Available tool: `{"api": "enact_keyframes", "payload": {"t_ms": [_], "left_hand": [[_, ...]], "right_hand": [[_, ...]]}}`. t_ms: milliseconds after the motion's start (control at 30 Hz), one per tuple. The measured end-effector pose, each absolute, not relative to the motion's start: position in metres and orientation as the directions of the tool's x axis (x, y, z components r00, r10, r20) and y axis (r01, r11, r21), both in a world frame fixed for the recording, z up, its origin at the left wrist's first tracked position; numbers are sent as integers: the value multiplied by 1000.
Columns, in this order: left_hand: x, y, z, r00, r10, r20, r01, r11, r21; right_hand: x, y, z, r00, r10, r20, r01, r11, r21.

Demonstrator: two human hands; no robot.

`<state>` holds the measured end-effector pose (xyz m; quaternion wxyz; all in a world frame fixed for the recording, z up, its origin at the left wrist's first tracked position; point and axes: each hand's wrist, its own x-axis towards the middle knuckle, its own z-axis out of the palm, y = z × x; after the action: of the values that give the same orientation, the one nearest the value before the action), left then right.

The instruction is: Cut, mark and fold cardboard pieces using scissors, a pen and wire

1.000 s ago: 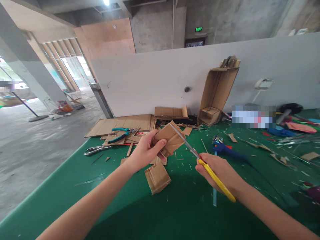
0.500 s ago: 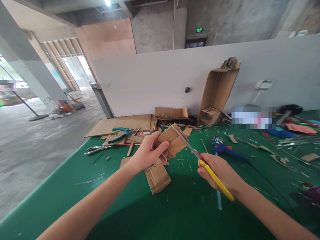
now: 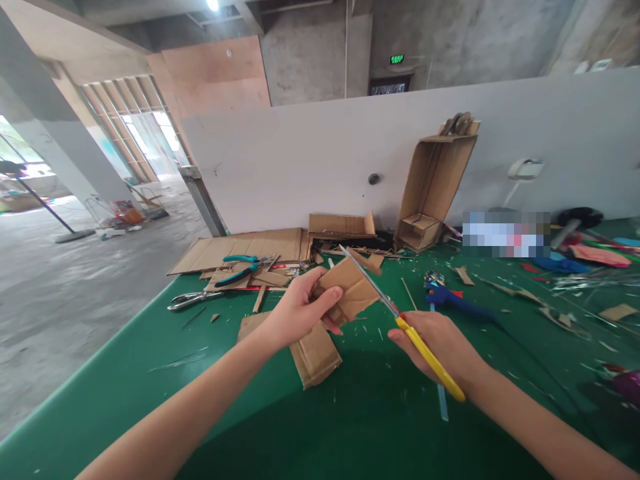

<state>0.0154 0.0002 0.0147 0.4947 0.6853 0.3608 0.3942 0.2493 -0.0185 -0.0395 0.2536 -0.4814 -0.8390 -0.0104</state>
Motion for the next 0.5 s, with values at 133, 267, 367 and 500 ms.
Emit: {"api": "enact_keyframes", "payload": {"t_ms": [133, 267, 367, 500], "left_hand": [[13, -1, 18, 448, 879, 163, 150, -254, 956], [8, 8, 14, 445, 892, 86, 235, -209, 949], [9, 15, 2, 433, 901, 23, 333, -183, 925], [20, 12, -18, 461, 880, 112, 552, -384, 741]], "right_hand": [[251, -14, -42, -406, 787, 465, 812, 544, -213], [253, -12, -41, -319, 825, 467, 819, 487, -302], [253, -12, -38, -261, 845, 467, 805, 457, -378], [255, -10, -37, -244, 855, 458, 779, 454, -432]]}}
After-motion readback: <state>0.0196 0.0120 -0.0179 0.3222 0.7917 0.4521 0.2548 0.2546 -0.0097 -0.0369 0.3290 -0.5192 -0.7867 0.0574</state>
